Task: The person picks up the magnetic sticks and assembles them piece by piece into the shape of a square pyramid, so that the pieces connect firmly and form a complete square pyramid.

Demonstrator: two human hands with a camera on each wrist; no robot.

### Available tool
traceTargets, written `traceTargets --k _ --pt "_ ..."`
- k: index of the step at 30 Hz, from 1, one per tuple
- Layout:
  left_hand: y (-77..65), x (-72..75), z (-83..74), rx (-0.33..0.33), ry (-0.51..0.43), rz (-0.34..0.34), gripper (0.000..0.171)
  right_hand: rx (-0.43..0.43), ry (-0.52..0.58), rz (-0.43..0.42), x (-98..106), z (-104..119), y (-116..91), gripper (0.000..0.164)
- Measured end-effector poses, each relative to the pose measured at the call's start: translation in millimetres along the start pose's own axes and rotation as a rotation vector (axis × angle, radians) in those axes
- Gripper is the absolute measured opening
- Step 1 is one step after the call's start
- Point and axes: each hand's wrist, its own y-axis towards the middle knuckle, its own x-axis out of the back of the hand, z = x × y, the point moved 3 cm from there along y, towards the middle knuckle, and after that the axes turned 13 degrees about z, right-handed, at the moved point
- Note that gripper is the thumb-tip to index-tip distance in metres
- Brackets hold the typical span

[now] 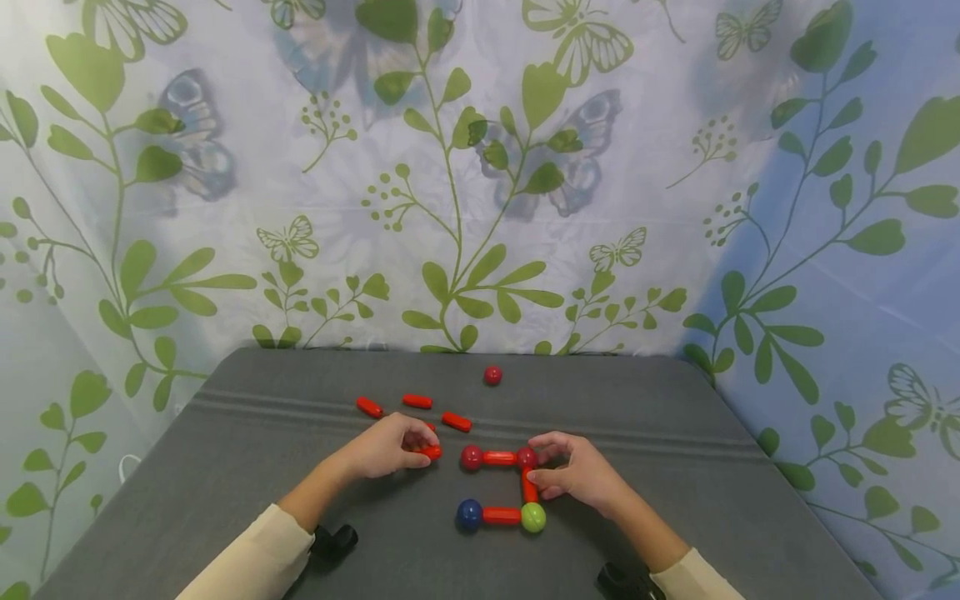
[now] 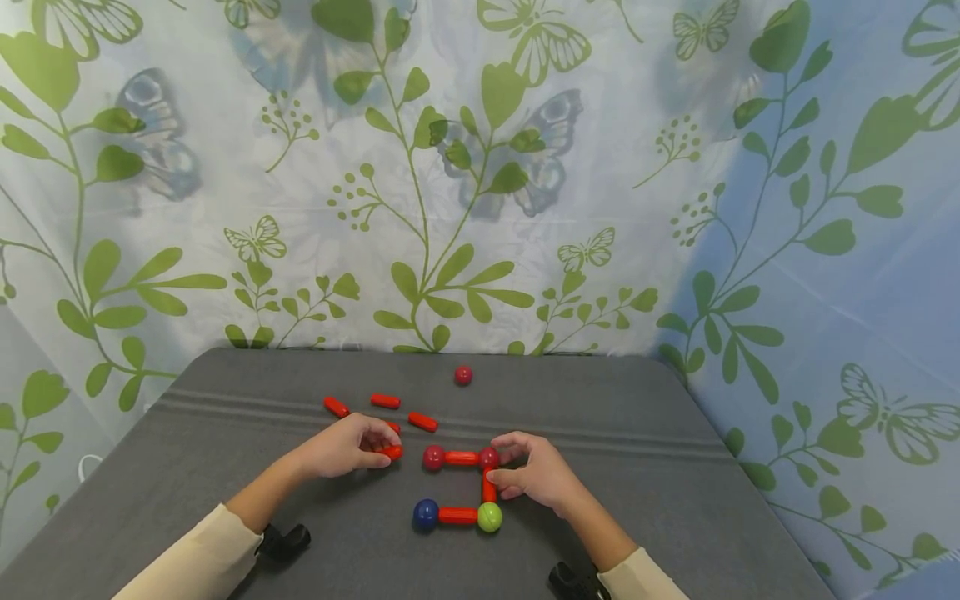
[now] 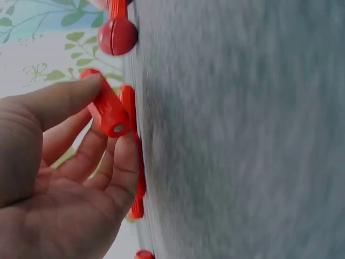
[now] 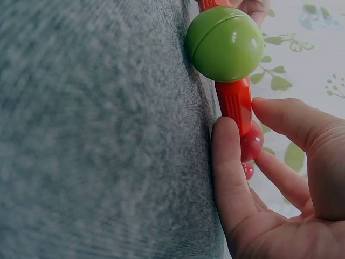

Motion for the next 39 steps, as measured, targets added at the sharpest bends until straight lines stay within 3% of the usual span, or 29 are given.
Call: traceTargets --k 8,14,21,27,32,39 --pt "0.7 -13.1 -10.0 0.045 -0.176 -0.028 0.021 -0.011 0.028 0.003 1.1 -3.7 1.3 0.058" --pt "1.8 -21.6 -14.5 0.033 -0.232 -0.031 0.020 -0.005 0.037 0.019 1.5 -4.5 1.0 0.059" --pt "1.9 -28.9 -19.8 0.064 -0.306 -0.049 0.023 -0.013 0.038 0.020 1.2 -3.8 0.9 0.058" --pt "4.1 -35.9 -29.1 0.042 -0.460 -0.048 0.028 -0.017 0.031 0.009 0.0 -4.4 2.0 0.059" --pt "6.1 -40.6 -31.4 0.061 -0.571 -0.041 0.031 -0.020 0.021 0.008 -1.5 -3.7 2.9 0.059" --pt "7.7 -45.5 -32.4 0.074 -0.628 -0.051 0.033 -0.032 0.018 -0.001 -0.8 -4.1 3.6 0.059"
